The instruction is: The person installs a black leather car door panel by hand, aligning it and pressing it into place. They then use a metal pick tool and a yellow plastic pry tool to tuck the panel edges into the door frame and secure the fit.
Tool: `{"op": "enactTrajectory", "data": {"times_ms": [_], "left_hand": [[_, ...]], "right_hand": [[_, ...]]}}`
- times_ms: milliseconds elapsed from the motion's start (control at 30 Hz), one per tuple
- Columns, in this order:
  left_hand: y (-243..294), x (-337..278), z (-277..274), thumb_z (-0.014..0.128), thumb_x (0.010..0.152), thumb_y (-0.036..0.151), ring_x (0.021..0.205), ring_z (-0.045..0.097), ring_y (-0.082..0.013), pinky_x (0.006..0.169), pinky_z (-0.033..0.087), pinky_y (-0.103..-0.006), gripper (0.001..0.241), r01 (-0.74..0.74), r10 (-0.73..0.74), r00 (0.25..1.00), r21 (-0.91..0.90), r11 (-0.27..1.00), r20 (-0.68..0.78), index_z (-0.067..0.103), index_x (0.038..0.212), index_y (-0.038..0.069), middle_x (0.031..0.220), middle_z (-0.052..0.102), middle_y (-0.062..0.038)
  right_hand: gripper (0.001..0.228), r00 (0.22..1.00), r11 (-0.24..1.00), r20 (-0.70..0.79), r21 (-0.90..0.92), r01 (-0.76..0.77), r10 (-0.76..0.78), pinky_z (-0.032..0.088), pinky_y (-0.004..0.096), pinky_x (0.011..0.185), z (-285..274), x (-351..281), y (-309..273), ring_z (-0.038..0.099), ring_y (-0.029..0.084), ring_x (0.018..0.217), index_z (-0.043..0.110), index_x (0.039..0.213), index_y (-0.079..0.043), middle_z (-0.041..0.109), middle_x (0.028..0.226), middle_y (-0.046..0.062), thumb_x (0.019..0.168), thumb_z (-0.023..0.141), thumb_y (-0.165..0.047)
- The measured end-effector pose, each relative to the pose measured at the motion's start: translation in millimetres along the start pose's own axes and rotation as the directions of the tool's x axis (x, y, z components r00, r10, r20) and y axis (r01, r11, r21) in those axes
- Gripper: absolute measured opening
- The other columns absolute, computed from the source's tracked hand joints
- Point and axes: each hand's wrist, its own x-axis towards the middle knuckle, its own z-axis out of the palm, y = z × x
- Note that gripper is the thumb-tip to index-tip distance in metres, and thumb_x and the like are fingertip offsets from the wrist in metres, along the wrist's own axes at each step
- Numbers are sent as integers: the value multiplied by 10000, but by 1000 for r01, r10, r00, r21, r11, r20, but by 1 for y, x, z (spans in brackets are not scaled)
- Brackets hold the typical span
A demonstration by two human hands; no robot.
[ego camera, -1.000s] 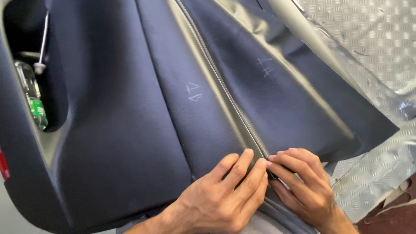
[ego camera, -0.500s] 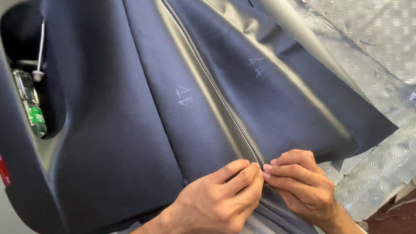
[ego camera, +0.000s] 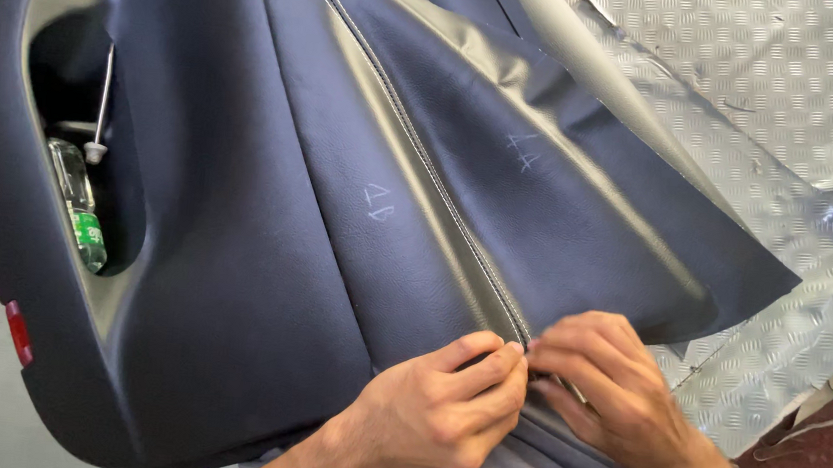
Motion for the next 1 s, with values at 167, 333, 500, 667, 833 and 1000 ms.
{"op": "enactTrajectory", "data": {"times_ms": [167, 333, 500, 667, 833, 1000], "left_hand": [[0, 0, -1, 679, 807, 149, 1103, 647, -274, 1090, 516, -388, 258, -15, 15, 1000, -7, 1000, 0, 750, 955, -50, 1103, 680, -157], [5, 0, 0, 674, 815, 146, 1156, 662, -302, 1155, 508, -433, 238, -5, 5, 1000, -36, 999, -19, 749, 940, -42, 1092, 681, -163], [7, 0, 3, 667, 818, 140, 1162, 678, -321, 1187, 497, -422, 251, 15, -15, 999, -20, 1000, -28, 750, 962, -48, 1105, 691, -180], [5, 3, -2, 665, 812, 151, 1146, 688, -322, 1191, 509, -426, 278, 3, -5, 1000, -50, 999, -28, 751, 970, -61, 1092, 688, -188], [9, -13, 12, 683, 802, 129, 1111, 682, -318, 1169, 518, -426, 238, 17, -18, 998, -13, 1000, -68, 740, 933, -61, 1054, 679, -174], [12, -8, 13, 689, 845, 106, 1111, 674, -311, 1163, 520, -425, 183, 18, -17, 997, 15, 1000, -74, 733, 917, -56, 1032, 668, -159]], "right_hand": [[720, 974, 1000, 224, 27, -14, 7, 500, 446, 972, -24, 56, 5, 631, 336, 1168, 550, 1366, 1, 609, 1376, 180, 704, 760, -188], [591, 912, 981, 409, 173, -89, 10, 514, 418, 1013, -39, 122, 32, 635, 335, 1204, 547, 1424, -5, 625, 1398, 191, 840, 626, -39], [318, 918, 968, 337, -204, -145, 208, 503, 421, 992, 23, 207, 62, 643, 339, 1095, 696, 1259, -63, 684, 1214, 167, 959, 591, -44], [520, 960, 921, 145, -279, 271, -239, 376, 490, 1123, 64, 236, 98, 489, 335, 1352, 651, 1343, 11, 634, 1435, 129, 824, 620, 23], [657, 932, 902, 277, -296, 315, -235, 287, 534, 1181, 70, 202, 97, 389, 326, 1477, 617, 1391, 30, 584, 1491, 136, 734, 615, 26], [705, 882, 878, 449, -354, 322, -143, 262, 541, 1168, 38, 165, 73, 378, 320, 1448, 596, 1373, 10, 566, 1472, 130, 668, 626, 9]]}}
